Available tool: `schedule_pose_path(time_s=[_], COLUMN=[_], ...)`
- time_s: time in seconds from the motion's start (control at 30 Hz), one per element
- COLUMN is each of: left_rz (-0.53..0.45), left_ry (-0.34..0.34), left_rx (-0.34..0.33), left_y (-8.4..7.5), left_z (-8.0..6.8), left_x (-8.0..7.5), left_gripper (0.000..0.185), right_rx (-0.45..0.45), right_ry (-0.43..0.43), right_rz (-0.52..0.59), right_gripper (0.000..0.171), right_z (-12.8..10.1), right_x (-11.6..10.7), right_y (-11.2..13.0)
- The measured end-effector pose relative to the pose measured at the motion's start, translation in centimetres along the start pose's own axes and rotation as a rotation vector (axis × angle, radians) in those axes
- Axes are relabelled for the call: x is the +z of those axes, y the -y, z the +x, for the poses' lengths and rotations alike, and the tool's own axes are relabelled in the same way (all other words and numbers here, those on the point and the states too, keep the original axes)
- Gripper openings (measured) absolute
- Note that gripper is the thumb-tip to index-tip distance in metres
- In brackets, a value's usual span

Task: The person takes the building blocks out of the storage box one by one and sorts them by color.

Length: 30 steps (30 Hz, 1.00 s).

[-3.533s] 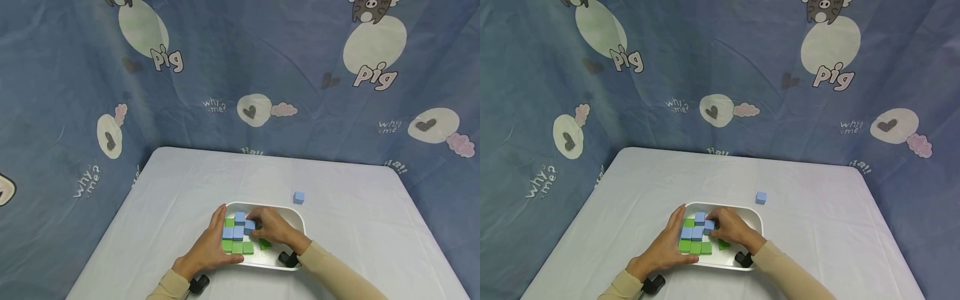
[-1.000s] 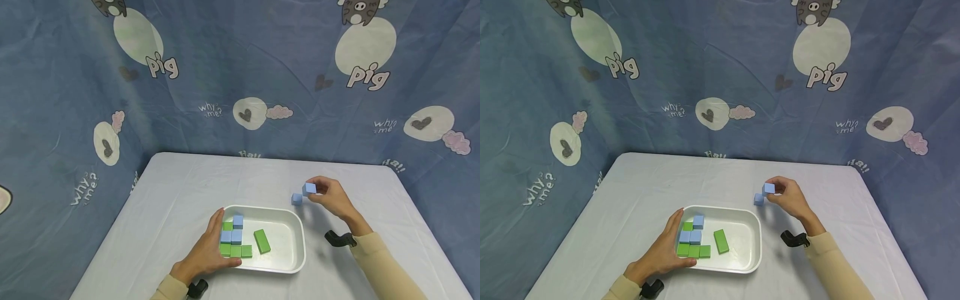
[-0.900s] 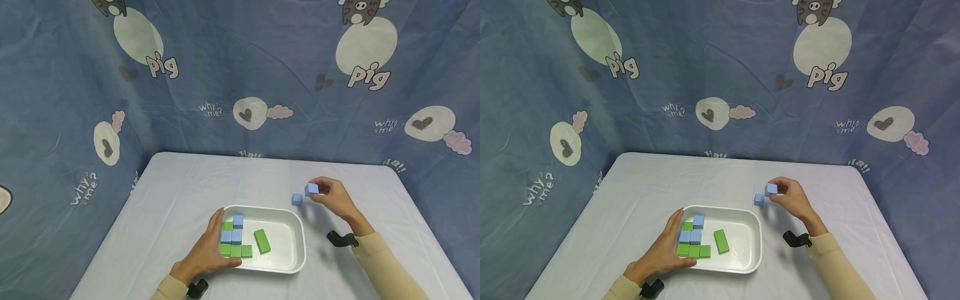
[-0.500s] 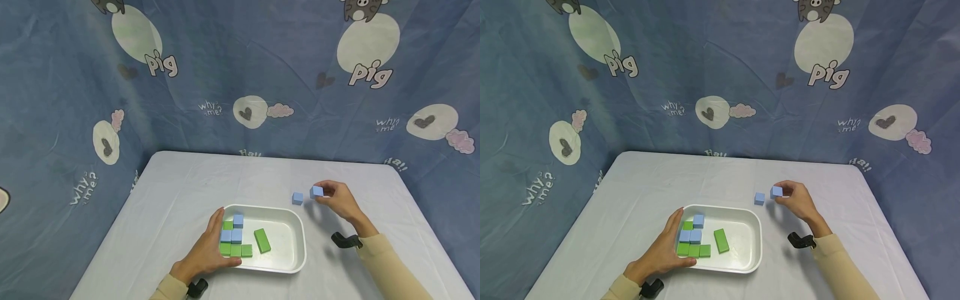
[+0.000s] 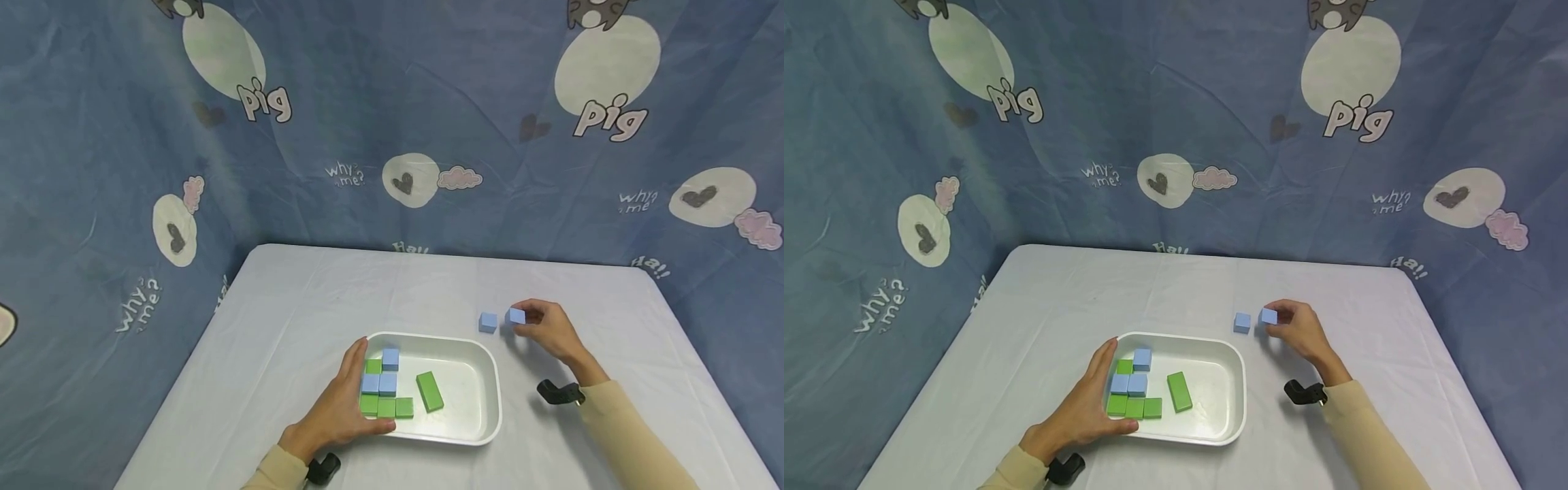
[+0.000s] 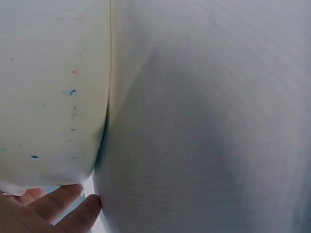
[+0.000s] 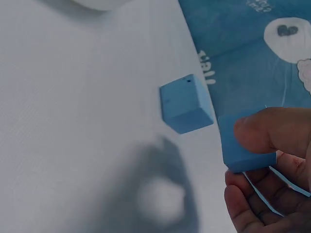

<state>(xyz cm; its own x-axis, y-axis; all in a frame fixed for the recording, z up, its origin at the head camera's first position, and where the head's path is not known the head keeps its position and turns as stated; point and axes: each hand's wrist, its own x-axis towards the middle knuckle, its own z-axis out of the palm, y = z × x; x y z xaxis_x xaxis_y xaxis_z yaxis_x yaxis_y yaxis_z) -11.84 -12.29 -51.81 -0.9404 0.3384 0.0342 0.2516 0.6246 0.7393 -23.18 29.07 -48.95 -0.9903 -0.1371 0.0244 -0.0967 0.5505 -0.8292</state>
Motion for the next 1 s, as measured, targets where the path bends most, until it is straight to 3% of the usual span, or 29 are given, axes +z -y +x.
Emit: schedule_pose_path(time_s=[0.53,0.77,1.0], left_rz=[0.004,-0.007,-0.011], left_ry=[-0.021,-0.023,-0.022], left_rx=[0.028,0.061,0.046], left_y=[0.6,0.6,0.5], left_z=[-0.3,-0.1,-0.1], left_x=[0.0,0.0,0.1], left_gripper=[0.144,0.143,0.144], right_rx=[0.054,0.042,0.046], right_ry=[0.000,-0.014,0.002], right_rz=[-0.088,-0.142,-0.139], right_gripper=[0.037,0.036,0.045], right_z=[0.7,0.7,0.7], right_x=[2.6,2.9,2.8], right_y=[-1.9,-2.3,-2.2])
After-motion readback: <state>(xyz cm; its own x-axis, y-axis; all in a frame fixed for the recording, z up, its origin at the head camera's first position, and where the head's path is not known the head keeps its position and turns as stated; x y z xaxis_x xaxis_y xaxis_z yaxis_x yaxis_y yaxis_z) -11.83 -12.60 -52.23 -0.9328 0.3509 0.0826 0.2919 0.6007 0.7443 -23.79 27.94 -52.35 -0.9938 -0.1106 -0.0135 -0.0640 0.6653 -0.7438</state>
